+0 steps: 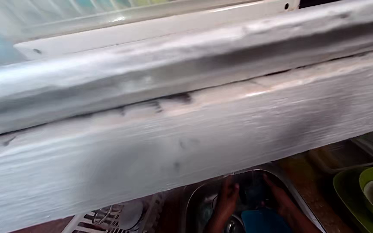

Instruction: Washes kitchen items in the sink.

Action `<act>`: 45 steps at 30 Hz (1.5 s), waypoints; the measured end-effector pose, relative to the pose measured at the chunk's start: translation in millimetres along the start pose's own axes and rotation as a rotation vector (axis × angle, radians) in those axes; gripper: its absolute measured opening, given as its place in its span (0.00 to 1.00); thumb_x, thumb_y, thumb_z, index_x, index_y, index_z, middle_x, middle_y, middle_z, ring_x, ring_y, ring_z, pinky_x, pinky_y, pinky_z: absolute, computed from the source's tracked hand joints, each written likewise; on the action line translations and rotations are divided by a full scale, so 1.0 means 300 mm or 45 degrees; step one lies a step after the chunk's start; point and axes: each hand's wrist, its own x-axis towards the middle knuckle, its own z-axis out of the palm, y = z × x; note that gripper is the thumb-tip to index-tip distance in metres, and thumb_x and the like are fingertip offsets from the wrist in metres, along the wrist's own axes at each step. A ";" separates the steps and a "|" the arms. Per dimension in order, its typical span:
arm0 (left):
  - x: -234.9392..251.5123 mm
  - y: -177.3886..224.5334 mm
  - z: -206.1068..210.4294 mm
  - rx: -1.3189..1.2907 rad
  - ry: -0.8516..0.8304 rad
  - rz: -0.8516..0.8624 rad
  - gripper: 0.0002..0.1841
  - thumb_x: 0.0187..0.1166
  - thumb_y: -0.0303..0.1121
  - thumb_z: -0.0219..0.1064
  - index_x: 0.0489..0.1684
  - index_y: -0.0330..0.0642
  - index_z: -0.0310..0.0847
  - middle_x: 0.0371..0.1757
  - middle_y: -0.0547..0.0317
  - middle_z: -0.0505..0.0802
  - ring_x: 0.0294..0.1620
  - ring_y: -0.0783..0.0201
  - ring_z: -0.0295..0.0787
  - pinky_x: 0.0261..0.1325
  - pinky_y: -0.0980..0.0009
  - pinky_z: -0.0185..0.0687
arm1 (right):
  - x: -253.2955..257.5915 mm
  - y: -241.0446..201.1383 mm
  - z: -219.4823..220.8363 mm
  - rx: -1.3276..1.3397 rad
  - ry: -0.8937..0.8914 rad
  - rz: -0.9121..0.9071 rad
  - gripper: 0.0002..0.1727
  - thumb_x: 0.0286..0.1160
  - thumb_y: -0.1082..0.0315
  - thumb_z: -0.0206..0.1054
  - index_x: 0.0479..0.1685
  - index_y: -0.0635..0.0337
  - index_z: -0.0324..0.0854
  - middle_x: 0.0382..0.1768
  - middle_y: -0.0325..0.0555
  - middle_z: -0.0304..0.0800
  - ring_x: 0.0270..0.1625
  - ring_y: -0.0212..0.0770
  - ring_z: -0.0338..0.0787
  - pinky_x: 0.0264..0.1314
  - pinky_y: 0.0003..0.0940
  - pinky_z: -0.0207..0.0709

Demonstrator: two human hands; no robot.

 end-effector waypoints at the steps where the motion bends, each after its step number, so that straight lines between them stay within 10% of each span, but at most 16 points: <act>1: 0.035 -0.037 0.038 -0.022 -0.057 -0.066 0.32 0.92 0.43 0.53 0.91 0.37 0.54 0.83 0.33 0.72 0.80 0.40 0.75 0.77 0.45 0.75 | 0.004 -0.004 -0.005 -0.001 0.008 -0.044 0.32 0.86 0.38 0.56 0.73 0.55 0.75 0.56 0.55 0.87 0.48 0.50 0.90 0.41 0.47 0.84; 6: 0.151 -0.084 0.183 -0.533 -0.058 -0.344 0.31 0.94 0.56 0.40 0.93 0.56 0.54 0.90 0.41 0.64 0.74 0.37 0.81 0.65 0.39 0.83 | 0.007 -0.044 -0.027 0.137 0.061 -0.125 0.31 0.88 0.38 0.50 0.71 0.53 0.76 0.52 0.54 0.88 0.42 0.49 0.90 0.34 0.45 0.83; 11: 0.188 -0.052 0.262 -0.524 -0.061 -0.194 0.29 0.96 0.48 0.39 0.94 0.52 0.52 0.93 0.45 0.59 0.84 0.43 0.70 0.69 0.40 0.79 | 0.019 -0.074 -0.083 0.388 0.049 0.027 0.38 0.83 0.28 0.44 0.68 0.51 0.76 0.52 0.54 0.87 0.43 0.51 0.89 0.33 0.47 0.81; 17: 0.165 -0.094 0.304 -0.832 0.171 -0.431 0.38 0.93 0.60 0.30 0.93 0.39 0.47 0.85 0.28 0.67 0.70 0.36 0.82 0.63 0.40 0.85 | -0.018 -0.049 -0.046 0.245 -0.016 -0.047 0.34 0.87 0.33 0.42 0.69 0.49 0.76 0.51 0.53 0.88 0.42 0.51 0.89 0.31 0.47 0.81; 20: 0.148 -0.114 0.252 -1.020 0.014 -0.651 0.43 0.89 0.67 0.24 0.88 0.41 0.54 0.67 0.29 0.84 0.51 0.38 0.91 0.48 0.46 0.88 | -0.016 -0.024 -0.040 -0.117 -0.130 -0.411 0.33 0.93 0.41 0.44 0.70 0.62 0.77 0.51 0.54 0.91 0.46 0.45 0.92 0.43 0.42 0.87; 24: 0.140 -0.145 0.178 -0.991 -0.156 -0.757 0.46 0.82 0.74 0.35 0.74 0.41 0.72 0.49 0.35 0.92 0.39 0.46 0.92 0.38 0.57 0.88 | -0.025 -0.028 -0.023 -0.623 -0.327 -0.590 0.19 0.88 0.55 0.60 0.40 0.60 0.89 0.37 0.41 0.91 0.45 0.33 0.89 0.55 0.37 0.82; 28: 0.136 -0.168 0.161 -0.926 -0.014 -0.482 0.29 0.91 0.53 0.52 0.83 0.44 0.65 0.69 0.37 0.84 0.60 0.45 0.86 0.58 0.48 0.84 | -0.011 -0.072 0.003 -0.818 -0.508 -0.453 0.19 0.81 0.63 0.69 0.66 0.61 0.80 0.49 0.48 0.92 0.48 0.38 0.92 0.55 0.38 0.87; 31: 0.136 -0.166 0.170 -1.128 0.127 -0.333 0.26 0.93 0.48 0.50 0.83 0.43 0.63 0.73 0.39 0.81 0.67 0.46 0.83 0.65 0.48 0.81 | -0.040 -0.093 0.056 -1.062 -0.569 -0.721 0.15 0.77 0.68 0.71 0.58 0.67 0.87 0.62 0.55 0.88 0.61 0.42 0.88 0.68 0.39 0.81; 35: 0.143 -0.132 0.177 -1.420 0.040 -0.479 0.38 0.87 0.68 0.34 0.75 0.44 0.69 0.59 0.46 0.89 0.54 0.52 0.88 0.54 0.55 0.85 | -0.074 -0.086 0.094 -1.224 -0.546 -0.968 0.11 0.75 0.68 0.70 0.48 0.64 0.93 0.77 0.61 0.78 0.80 0.50 0.76 0.84 0.44 0.69; 42: 0.163 -0.091 0.209 -1.145 0.103 -0.287 0.26 0.94 0.48 0.49 0.83 0.40 0.61 0.68 0.40 0.83 0.58 0.50 0.86 0.57 0.54 0.84 | -0.031 -0.024 0.006 -0.608 -0.336 -0.857 0.21 0.75 0.60 0.69 0.64 0.60 0.85 0.82 0.55 0.71 0.65 0.41 0.88 0.56 0.36 0.89; 45: 0.158 -0.108 0.200 -1.232 0.020 -0.407 0.29 0.91 0.52 0.45 0.82 0.43 0.62 0.71 0.38 0.82 0.64 0.43 0.83 0.59 0.44 0.81 | -0.044 0.003 0.009 -0.877 -0.270 -1.113 0.19 0.76 0.60 0.67 0.56 0.65 0.90 0.83 0.62 0.68 0.79 0.46 0.77 0.75 0.37 0.78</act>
